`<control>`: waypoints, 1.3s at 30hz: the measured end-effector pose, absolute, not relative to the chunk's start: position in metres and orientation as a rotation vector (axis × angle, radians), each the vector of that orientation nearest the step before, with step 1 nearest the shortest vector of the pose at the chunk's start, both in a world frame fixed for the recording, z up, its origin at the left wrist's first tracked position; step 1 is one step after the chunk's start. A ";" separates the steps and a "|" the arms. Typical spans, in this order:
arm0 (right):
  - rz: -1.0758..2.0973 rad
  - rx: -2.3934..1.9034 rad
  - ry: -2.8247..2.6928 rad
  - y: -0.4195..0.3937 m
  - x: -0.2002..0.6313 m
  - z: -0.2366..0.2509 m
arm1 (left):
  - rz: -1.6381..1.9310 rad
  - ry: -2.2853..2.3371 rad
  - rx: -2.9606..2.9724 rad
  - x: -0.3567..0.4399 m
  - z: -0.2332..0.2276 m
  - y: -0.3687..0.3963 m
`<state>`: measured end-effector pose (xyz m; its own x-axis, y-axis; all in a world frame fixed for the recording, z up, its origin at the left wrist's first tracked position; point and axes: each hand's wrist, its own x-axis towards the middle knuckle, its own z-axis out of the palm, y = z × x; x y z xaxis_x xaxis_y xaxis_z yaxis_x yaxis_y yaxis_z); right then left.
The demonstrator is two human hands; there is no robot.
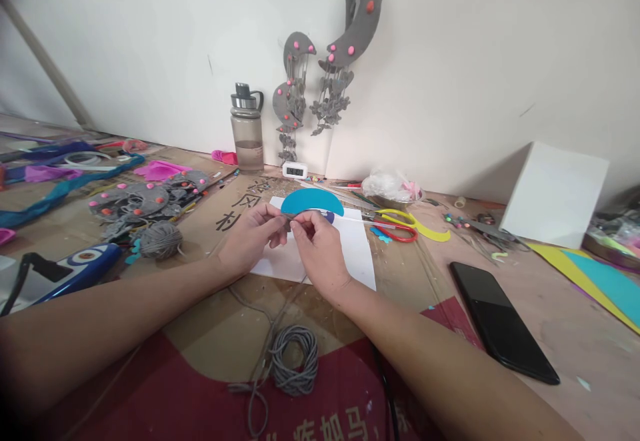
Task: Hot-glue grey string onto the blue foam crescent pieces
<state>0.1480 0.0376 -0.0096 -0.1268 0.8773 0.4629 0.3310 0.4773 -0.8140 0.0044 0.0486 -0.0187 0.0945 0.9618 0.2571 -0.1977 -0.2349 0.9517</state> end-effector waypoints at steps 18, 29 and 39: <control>0.650 -1.132 -1.645 0.041 0.150 -0.010 | 1.289 0.780 1.330 0.003 -0.022 0.052; 0.541 -1.046 -1.807 0.041 0.151 -0.015 | 1.482 0.781 0.973 0.000 -0.020 0.061; 0.219 -1.243 -2.056 0.044 0.167 0.024 | 1.540 0.783 0.874 -0.003 -0.023 0.065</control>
<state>0.1667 0.0443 0.0240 -0.2825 0.8272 0.4857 0.7062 0.5220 -0.4783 -0.0031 0.0653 -0.0234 -0.0807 0.9907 0.1099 -0.4953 -0.1356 0.8581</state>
